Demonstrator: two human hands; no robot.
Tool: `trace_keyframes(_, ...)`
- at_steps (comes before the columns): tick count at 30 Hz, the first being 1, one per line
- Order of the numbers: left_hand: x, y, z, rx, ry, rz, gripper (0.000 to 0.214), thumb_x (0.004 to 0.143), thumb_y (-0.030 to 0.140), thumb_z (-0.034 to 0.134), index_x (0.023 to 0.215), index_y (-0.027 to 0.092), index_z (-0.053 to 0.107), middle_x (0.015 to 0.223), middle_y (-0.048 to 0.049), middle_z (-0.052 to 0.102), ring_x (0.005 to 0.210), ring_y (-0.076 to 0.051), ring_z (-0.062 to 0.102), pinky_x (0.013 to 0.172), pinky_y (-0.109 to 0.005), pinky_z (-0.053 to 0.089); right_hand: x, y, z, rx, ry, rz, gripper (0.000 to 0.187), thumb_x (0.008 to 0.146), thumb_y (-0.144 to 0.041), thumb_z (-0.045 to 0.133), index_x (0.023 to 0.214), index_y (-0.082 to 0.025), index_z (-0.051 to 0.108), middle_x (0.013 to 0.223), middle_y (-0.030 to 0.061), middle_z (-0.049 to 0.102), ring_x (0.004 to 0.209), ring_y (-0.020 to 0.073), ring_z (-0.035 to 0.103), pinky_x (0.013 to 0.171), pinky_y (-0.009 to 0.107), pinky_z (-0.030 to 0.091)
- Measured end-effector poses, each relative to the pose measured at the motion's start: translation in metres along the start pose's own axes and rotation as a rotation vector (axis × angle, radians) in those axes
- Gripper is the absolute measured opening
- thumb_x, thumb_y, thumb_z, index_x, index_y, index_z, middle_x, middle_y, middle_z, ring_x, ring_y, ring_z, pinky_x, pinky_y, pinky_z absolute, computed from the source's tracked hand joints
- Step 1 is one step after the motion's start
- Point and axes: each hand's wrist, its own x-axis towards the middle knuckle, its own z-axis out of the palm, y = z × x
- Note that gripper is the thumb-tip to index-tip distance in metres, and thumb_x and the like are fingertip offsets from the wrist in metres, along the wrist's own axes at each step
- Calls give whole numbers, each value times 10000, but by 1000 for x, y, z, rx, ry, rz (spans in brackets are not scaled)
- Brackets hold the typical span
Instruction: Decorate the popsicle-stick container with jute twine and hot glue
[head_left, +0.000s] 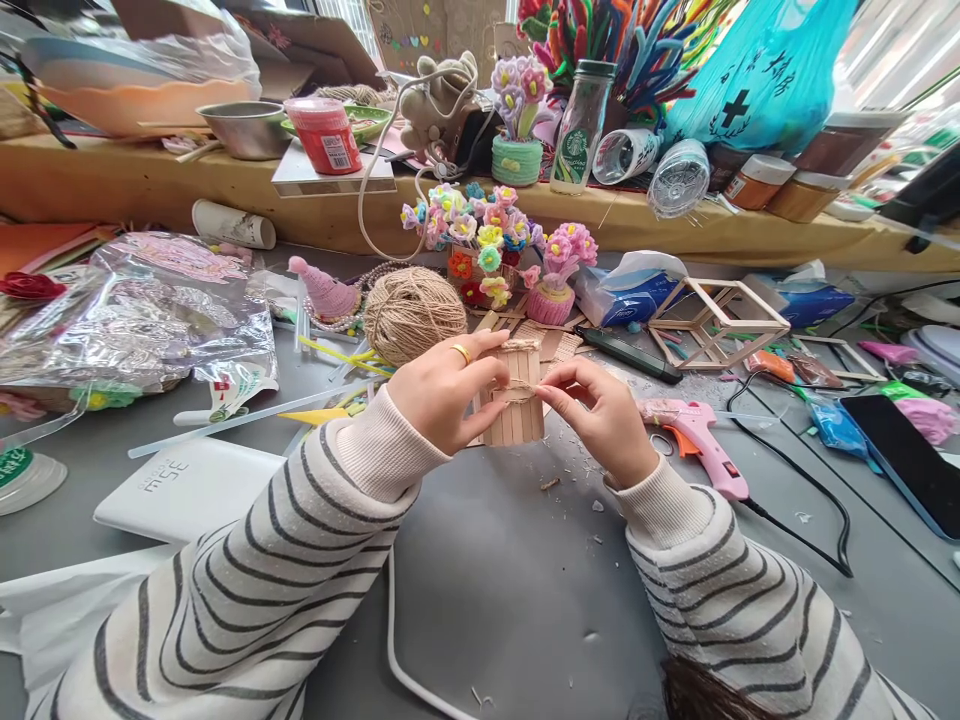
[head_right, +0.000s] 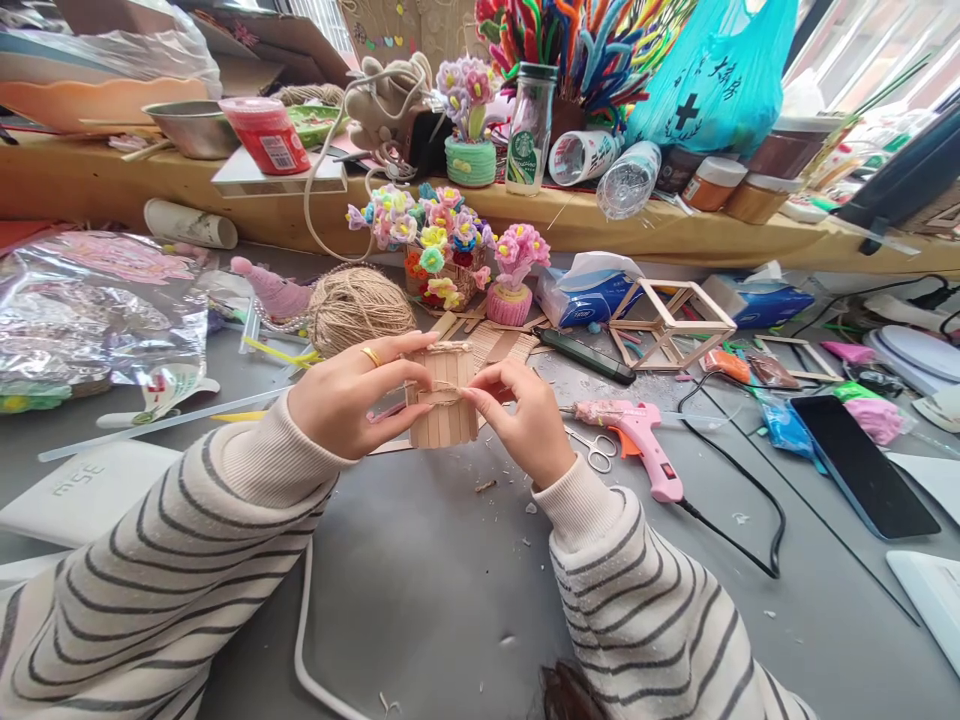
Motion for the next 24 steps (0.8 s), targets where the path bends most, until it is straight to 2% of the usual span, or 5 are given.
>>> trace_keyframes(7, -1, -1, 1, -11, 13, 3, 147, 800, 255, 535, 820, 128, 606, 1134, -201, 622, 1044, -263, 606, 867, -358, 508, 0, 0, 1, 26, 12, 21, 133, 790, -297, 598, 738, -176, 574, 736, 23, 590, 674, 124, 556, 603, 252, 488)
trace_keyframes(11, -1, -1, 1, -10, 5, -2, 159, 798, 260, 535, 830, 123, 610, 1148, -201, 615, 1041, -266, 608, 859, -364, 515, 0, -4, 0, 20, 21, -16, 122, 793, -281, 592, 738, -175, 571, 726, 20, 578, 669, 119, 543, 604, 249, 485)
trace_keyframes(21, -3, -1, 0, 3, -25, -23, 132, 786, 247, 540, 835, 146, 609, 1186, -178, 599, 1085, -245, 582, 892, -352, 500, -2, -14, 0, -16, -182, -147, 109, 781, -240, 610, 703, -164, 624, 672, 11, 583, 542, 81, 471, 510, 218, 424)
trace_keyframes(24, -3, -1, 0, -2, -12, -28, 129, 788, 249, 531, 825, 150, 604, 1179, -171, 604, 1082, -246, 585, 889, -358, 503, -2, -12, 0, -28, -102, -152, 123, 800, -251, 583, 717, -174, 628, 671, 11, 582, 575, 98, 501, 532, 233, 430)
